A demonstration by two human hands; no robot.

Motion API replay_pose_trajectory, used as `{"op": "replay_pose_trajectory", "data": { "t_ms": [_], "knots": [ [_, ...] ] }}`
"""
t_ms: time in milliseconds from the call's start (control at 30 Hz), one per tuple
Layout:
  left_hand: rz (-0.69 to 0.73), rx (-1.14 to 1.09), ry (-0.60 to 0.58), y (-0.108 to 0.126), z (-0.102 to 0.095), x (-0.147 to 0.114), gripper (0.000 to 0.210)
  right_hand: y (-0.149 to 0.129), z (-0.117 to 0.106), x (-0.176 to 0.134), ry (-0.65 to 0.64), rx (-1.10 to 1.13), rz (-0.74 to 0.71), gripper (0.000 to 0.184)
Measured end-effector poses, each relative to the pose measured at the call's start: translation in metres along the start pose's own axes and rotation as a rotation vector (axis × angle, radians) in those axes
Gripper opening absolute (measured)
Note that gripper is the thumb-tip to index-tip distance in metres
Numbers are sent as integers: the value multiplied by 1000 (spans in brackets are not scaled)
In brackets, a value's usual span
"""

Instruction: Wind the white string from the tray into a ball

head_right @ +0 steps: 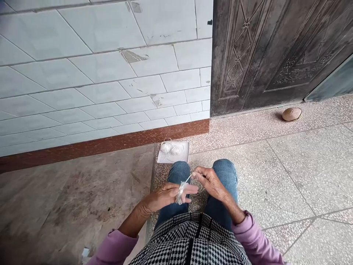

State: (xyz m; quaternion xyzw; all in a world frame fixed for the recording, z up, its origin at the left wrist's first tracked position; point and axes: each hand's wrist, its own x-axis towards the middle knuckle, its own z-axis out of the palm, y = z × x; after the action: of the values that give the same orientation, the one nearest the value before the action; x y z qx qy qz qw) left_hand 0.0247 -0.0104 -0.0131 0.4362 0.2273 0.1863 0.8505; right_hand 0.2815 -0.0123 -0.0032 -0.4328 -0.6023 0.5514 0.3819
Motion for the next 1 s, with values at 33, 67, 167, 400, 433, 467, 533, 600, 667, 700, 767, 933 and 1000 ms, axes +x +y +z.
{"op": "replay_pose_trajectory", "data": {
  "t_ms": [33,67,167,400,433,467,533,600,667,700,767,933,1000],
  "knots": [
    [18,-98,-25,3,2,-3,46,7,6,3,-4,49,11,64],
    [40,-167,-44,8,4,-4,48,14,15,4,-11,94,20,66],
    [179,-297,27,31,5,-3,51,30,41,1,-19,166,67,69],
    [265,92,391,50,1,24,49,6,60,-26,-192,6,91,62],
    [212,259,394,45,1,26,47,-3,55,-27,-189,-28,65,59],
    [161,399,375,40,1,27,45,-12,47,-27,-171,-49,41,56],
    [64,547,280,30,2,23,45,-26,30,-23,-109,-47,12,56],
    [-11,522,168,21,4,15,49,-31,15,-16,-41,-11,30,58],
    [-62,384,72,16,6,5,52,-24,9,-9,12,44,67,61],
    [-69,279,35,15,7,0,53,-17,10,-7,26,75,84,62],
    [-40,47,-23,15,10,-6,53,2,19,-3,27,146,100,67],
    [150,-291,-2,32,14,-2,57,36,55,-9,-1,265,101,76],
    [200,-281,99,39,15,6,55,34,66,-15,-36,269,122,74]
  ]
}}
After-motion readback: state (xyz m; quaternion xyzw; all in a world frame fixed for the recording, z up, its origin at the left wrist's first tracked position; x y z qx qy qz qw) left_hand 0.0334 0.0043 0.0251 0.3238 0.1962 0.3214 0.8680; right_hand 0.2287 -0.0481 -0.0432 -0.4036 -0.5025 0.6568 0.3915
